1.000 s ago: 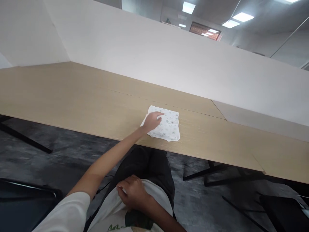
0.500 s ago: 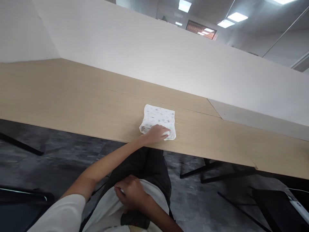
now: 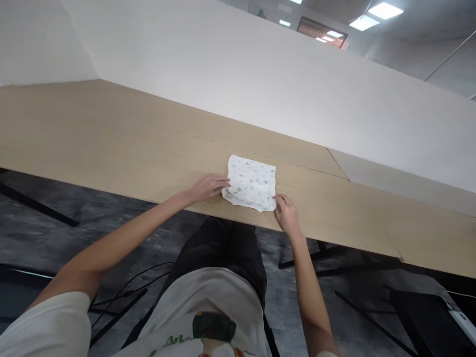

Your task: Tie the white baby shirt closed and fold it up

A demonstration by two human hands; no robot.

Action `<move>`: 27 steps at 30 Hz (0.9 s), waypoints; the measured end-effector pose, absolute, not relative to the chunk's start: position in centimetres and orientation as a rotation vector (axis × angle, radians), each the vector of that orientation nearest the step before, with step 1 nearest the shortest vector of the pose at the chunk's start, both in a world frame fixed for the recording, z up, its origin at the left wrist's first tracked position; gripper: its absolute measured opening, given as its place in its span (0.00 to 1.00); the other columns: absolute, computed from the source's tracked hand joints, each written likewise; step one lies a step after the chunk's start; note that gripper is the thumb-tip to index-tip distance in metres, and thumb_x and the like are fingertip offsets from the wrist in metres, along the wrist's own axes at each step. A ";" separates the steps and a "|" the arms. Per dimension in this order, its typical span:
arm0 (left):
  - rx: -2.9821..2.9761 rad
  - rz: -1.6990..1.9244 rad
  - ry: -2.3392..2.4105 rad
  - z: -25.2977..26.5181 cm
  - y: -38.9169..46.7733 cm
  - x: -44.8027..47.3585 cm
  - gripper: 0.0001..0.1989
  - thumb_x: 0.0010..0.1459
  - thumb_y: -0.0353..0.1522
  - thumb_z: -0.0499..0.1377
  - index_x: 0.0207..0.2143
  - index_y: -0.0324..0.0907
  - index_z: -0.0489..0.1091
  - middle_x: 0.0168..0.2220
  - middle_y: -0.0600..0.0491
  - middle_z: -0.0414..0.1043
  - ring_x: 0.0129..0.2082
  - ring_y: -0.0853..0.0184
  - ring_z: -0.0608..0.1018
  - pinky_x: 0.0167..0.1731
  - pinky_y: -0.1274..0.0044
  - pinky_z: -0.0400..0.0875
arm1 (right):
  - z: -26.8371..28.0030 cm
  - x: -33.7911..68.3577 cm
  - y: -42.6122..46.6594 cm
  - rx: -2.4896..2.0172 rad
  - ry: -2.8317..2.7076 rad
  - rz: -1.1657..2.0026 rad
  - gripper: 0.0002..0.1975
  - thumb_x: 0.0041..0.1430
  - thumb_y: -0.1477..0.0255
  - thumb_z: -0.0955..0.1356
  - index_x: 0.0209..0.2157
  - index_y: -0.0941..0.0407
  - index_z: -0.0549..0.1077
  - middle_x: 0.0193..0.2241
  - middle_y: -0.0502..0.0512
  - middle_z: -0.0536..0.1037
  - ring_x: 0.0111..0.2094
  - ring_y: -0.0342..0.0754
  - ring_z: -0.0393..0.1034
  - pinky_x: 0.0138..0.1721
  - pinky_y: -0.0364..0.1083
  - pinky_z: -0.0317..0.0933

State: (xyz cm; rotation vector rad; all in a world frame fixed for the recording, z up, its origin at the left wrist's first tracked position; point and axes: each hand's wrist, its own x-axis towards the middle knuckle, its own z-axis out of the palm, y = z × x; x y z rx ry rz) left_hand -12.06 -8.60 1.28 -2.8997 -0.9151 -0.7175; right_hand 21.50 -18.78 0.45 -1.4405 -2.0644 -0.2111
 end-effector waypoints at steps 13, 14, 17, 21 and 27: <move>-3.119 -0.966 -1.281 5.3 -14.6 -12.8 0.17 0.60 0.40 0.52 0.46 0.46 0.74 0.46 0.50 0.75 0.48 0.60 0.74 0.51 0.72 0.66 | 3.2 22.7 -22.6 -1.285 -1.722 0.514 0.08 0.54 0.65 0.68 0.34 0.54 0.75 0.38 0.58 0.77 0.44 0.53 0.71 0.49 0.54 0.63; -3.102 -1.072 -1.346 5.9 -14.4 -12.6 0.19 0.59 0.43 0.52 0.46 0.46 0.74 0.46 0.50 0.75 0.48 0.60 0.74 0.50 0.73 0.66 | 3.6 22.6 -22.0 -1.287 -1.647 0.565 0.09 0.53 0.64 0.69 0.34 0.55 0.75 0.37 0.58 0.78 0.42 0.52 0.71 0.48 0.54 0.63; -3.019 -1.369 -1.518 7.1 -11.9 -11.7 0.24 0.57 0.46 0.54 0.48 0.41 0.73 0.43 0.50 0.75 0.45 0.61 0.75 0.48 0.73 0.68 | 4.6 22.3 -18.3 -1.304 -1.407 0.699 0.13 0.48 0.63 0.70 0.34 0.57 0.75 0.34 0.58 0.78 0.36 0.50 0.71 0.40 0.49 0.65; -2.901 -1.588 -1.763 6.0 -6.2 -10.5 0.25 0.55 0.41 0.56 0.51 0.37 0.70 0.39 0.48 0.75 0.40 0.62 0.76 0.43 0.73 0.70 | 5.2 21.8 -11.5 -1.399 -1.284 0.810 0.08 0.45 0.69 0.69 0.27 0.59 0.73 0.24 0.53 0.74 0.24 0.43 0.64 0.25 0.42 0.57; -2.670 -1.550 -2.048 1.8 -1.3 -9.4 0.22 0.52 0.33 0.54 0.50 0.37 0.71 0.40 0.46 0.76 0.40 0.62 0.76 0.45 0.73 0.70 | 2.9 21.5 -5.4 -1.613 -1.222 0.818 0.04 0.42 0.75 0.66 0.18 0.59 0.67 0.12 0.45 0.61 0.16 0.38 0.53 0.18 0.40 0.45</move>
